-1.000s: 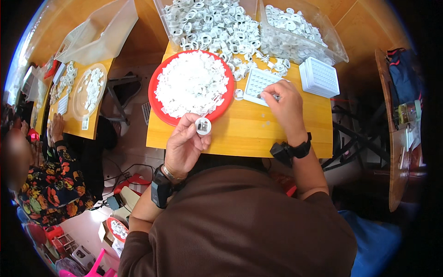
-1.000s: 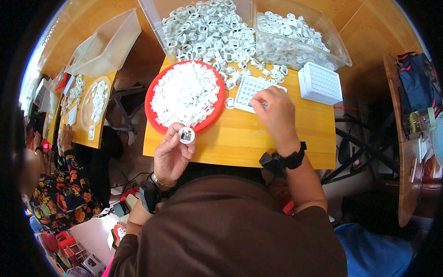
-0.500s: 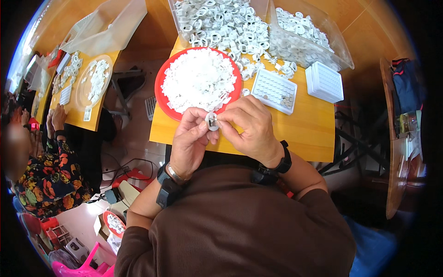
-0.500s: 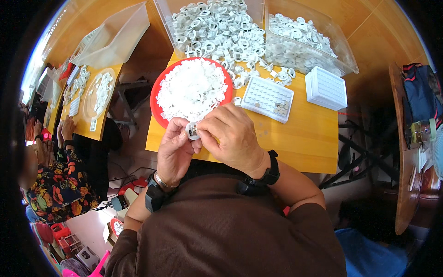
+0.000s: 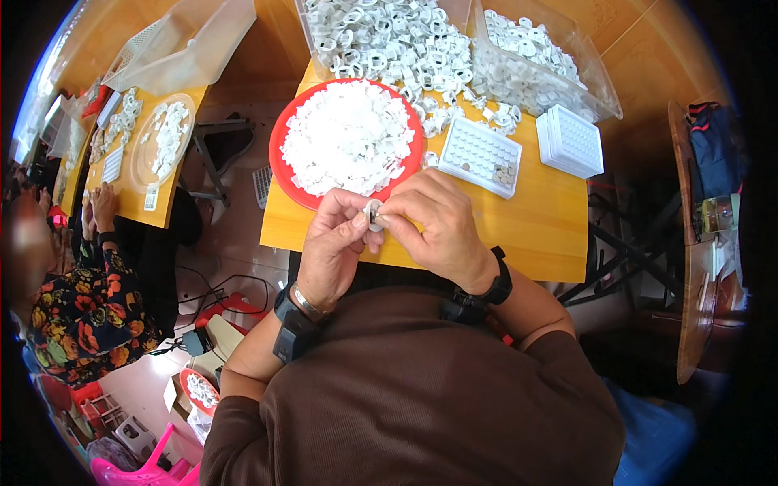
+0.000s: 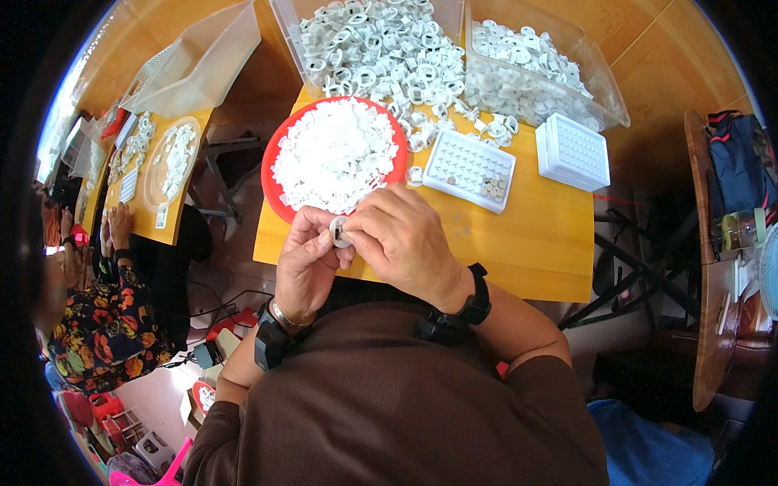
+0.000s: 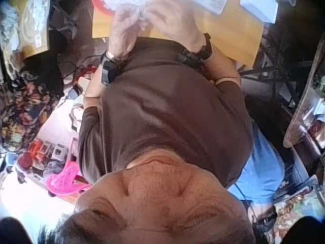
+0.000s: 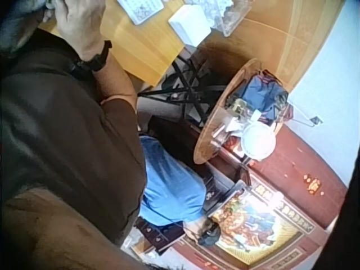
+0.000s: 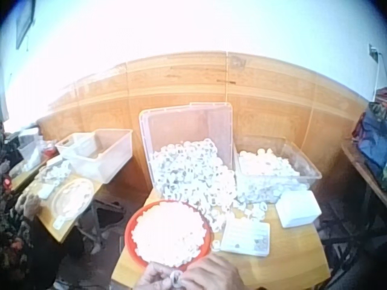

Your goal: Assembling small plastic components at a workstation.

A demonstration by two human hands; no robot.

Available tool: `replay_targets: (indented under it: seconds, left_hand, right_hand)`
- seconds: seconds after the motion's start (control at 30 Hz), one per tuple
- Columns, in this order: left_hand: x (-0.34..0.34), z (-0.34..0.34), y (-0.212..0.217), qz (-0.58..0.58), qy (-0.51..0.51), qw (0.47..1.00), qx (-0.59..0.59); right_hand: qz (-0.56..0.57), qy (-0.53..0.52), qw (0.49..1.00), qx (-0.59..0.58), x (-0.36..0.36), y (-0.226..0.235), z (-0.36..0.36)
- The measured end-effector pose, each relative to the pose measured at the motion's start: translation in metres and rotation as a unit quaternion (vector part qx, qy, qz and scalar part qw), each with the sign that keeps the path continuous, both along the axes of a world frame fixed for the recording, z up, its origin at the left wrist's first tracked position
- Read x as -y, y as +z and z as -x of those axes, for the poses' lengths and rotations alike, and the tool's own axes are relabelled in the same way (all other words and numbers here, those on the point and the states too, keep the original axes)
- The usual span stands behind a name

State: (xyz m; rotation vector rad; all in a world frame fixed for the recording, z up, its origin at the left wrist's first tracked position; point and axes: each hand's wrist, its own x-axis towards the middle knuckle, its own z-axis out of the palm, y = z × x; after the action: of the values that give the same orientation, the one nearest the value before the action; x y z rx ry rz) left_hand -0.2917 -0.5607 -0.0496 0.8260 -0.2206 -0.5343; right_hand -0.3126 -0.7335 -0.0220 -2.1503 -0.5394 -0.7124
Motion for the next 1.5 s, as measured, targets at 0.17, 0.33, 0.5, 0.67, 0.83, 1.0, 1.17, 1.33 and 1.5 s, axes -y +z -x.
replay_targets:
  seconds: [0.17,0.33,0.5,0.67,0.83,1.0,1.17,1.33,1.5]
  left_hand:
    - [-0.002,0.0,-0.006,-0.011,-0.023,1.0,0.007]
    - [-0.002,-0.001,-0.01,0.005,-0.036,0.999,-0.014]
    - [-0.004,-0.002,-0.014,0.006,-0.045,0.999,-0.018]
    - [-0.002,-0.001,-0.013,-0.01,-0.039,0.999,-0.014]
    - [0.001,0.003,-0.01,-0.017,-0.032,0.999,-0.024]
    - [0.002,0.003,-0.011,-0.007,-0.027,0.999,-0.032]
    - [0.003,0.001,-0.01,-0.034,-0.013,0.998,-0.05]
    - [0.005,0.002,-0.008,-0.061,-0.001,0.997,-0.041]
    - [0.001,0.002,-0.011,-0.077,0.007,0.996,-0.034]
  right_hand:
    - [-0.153,0.06,0.975,-0.153,0.002,-0.006,0.001]
    - [-0.312,0.107,0.887,-0.322,0.002,-0.013,0.002]
    - [-0.415,0.171,0.817,-0.361,0.002,-0.021,0.0]
    - [-0.448,0.175,0.788,-0.384,0.001,-0.022,0.0]
    - [-0.459,0.182,0.77,-0.404,0.0,-0.017,0.001]
    - [-0.425,0.159,0.797,-0.398,-0.001,-0.027,-0.002]
    - [-0.435,0.161,0.797,-0.386,-0.001,-0.032,-0.002]
    - [-0.408,0.133,0.817,-0.386,-0.002,-0.034,-0.002]
    - [-0.432,0.155,0.793,-0.401,-0.007,-0.033,-0.003]
